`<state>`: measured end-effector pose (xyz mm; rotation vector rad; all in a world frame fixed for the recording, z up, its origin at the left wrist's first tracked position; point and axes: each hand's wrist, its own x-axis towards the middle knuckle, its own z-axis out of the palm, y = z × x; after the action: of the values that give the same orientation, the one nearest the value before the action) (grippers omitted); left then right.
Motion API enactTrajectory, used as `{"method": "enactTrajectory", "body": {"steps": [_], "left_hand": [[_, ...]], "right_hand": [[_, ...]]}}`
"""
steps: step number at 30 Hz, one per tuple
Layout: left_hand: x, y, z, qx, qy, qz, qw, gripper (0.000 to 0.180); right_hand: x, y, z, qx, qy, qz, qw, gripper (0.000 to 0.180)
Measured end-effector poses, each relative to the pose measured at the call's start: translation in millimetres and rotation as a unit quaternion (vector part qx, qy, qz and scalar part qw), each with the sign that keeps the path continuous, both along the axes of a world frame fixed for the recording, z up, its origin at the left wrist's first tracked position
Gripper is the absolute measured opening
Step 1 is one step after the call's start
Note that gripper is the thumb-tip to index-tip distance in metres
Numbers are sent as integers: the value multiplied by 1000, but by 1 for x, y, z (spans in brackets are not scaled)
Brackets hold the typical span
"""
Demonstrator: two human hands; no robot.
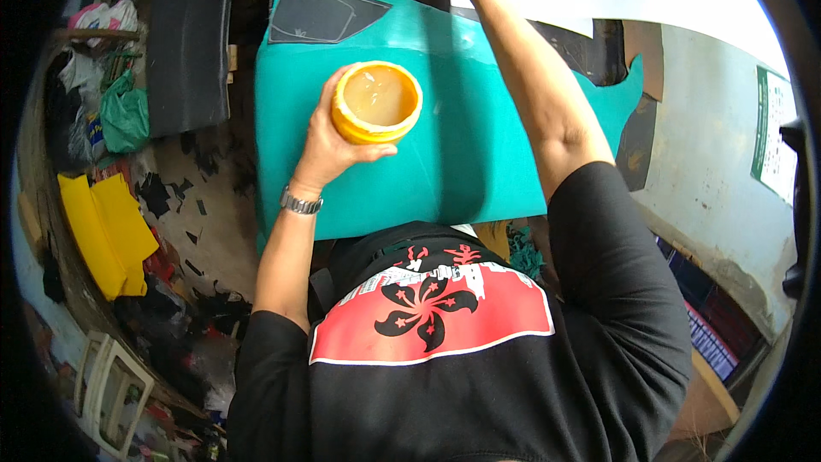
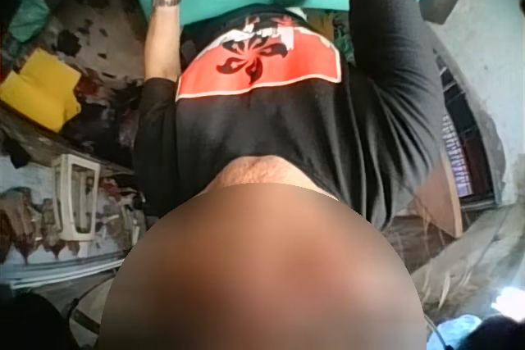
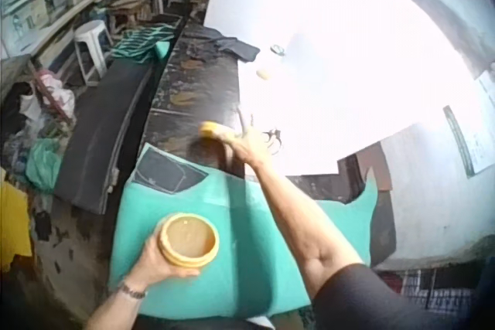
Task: The person applies a clear resin from a yellow tub onto a large teal fiberglass panel using their right hand, spreading it evenly across the surface. They repeatedly dip their fingers into the tub and smooth the resin over the panel, occasionally lifting and repositioning the panel to access different areas.
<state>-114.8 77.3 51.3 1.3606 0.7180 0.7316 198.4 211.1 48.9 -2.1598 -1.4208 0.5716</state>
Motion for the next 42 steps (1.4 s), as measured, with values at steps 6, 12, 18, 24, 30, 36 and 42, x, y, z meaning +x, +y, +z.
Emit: {"method": "enactTrajectory", "body": {"steps": [6,12,18,24,30,36,42], "left_hand": [[47,-13,-28,55,2,8,998,111],[51,-19,-44,128,35,16,991,115],[52,-22,-45,133,65,9,989,119],[55,-25,-44,185,94,16,978,120],[56,-27,-39,163,95,20,982,119],[56,-26,-36,170,104,30,979,119],[56,-24,-40,185,95,36,977,117]], "right_hand": [[-23,-98,-17,207,36,40,977,35],[-46,-126,-22,105,188,-39,976,42],[-60,-82,-20,55,-102,88,989,85],[-23,-44,-33,186,160,3,970,80],[-7,-21,-34,276,110,-47,954,71],[13,-59,-6,201,99,-12,974,34],[-2,-303,-30,95,-103,-115,983,48]]}}
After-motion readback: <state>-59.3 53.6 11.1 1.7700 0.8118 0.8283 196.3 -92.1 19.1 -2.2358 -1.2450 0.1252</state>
